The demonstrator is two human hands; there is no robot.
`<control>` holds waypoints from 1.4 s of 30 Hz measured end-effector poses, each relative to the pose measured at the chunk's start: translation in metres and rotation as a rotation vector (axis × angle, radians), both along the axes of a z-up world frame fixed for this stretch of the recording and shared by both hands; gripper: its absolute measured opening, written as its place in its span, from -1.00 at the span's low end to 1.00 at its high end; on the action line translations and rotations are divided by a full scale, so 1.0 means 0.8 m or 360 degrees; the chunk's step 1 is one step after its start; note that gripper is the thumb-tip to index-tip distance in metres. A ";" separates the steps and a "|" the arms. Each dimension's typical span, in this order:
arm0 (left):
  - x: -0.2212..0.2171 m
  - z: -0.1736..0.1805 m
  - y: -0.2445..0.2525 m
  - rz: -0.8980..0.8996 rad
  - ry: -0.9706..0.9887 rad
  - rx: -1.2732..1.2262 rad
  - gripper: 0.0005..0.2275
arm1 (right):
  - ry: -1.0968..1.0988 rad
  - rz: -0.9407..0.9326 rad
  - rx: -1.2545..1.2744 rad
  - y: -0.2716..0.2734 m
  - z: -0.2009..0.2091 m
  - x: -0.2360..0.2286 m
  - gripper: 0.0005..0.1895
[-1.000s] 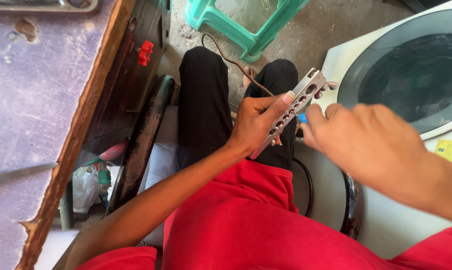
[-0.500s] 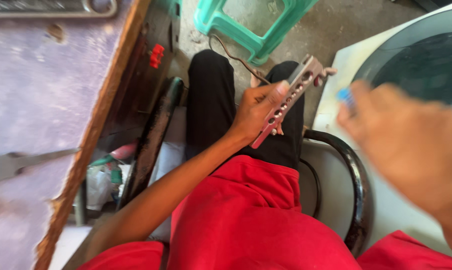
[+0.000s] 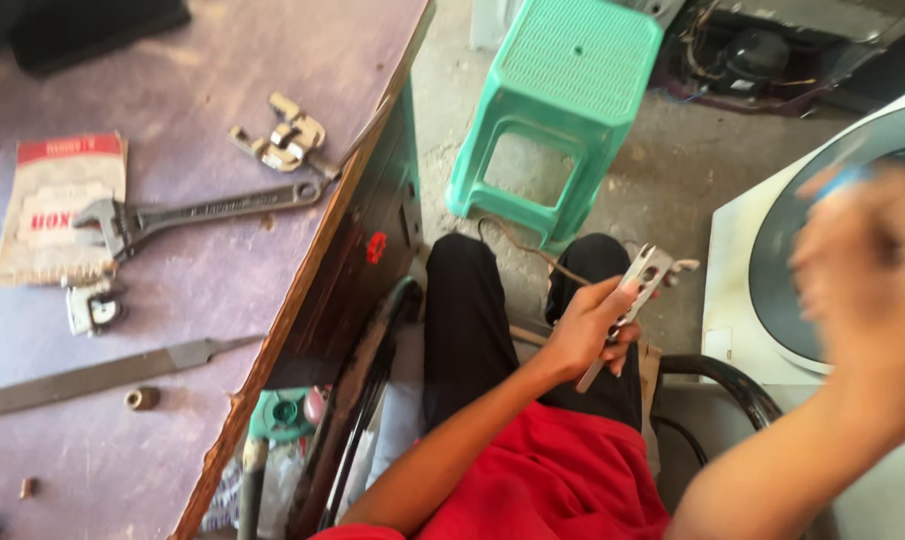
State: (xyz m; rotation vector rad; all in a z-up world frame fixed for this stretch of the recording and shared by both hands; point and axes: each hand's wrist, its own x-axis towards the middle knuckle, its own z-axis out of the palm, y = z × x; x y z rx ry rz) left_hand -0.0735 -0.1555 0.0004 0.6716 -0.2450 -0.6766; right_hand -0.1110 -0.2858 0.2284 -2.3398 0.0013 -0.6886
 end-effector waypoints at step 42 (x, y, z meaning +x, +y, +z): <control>0.026 -0.083 0.050 -0.0227 -0.0508 0.0767 -0.62 | 0.0658 -0.0109 -0.0062 0.056 -0.275 -0.070 -0.79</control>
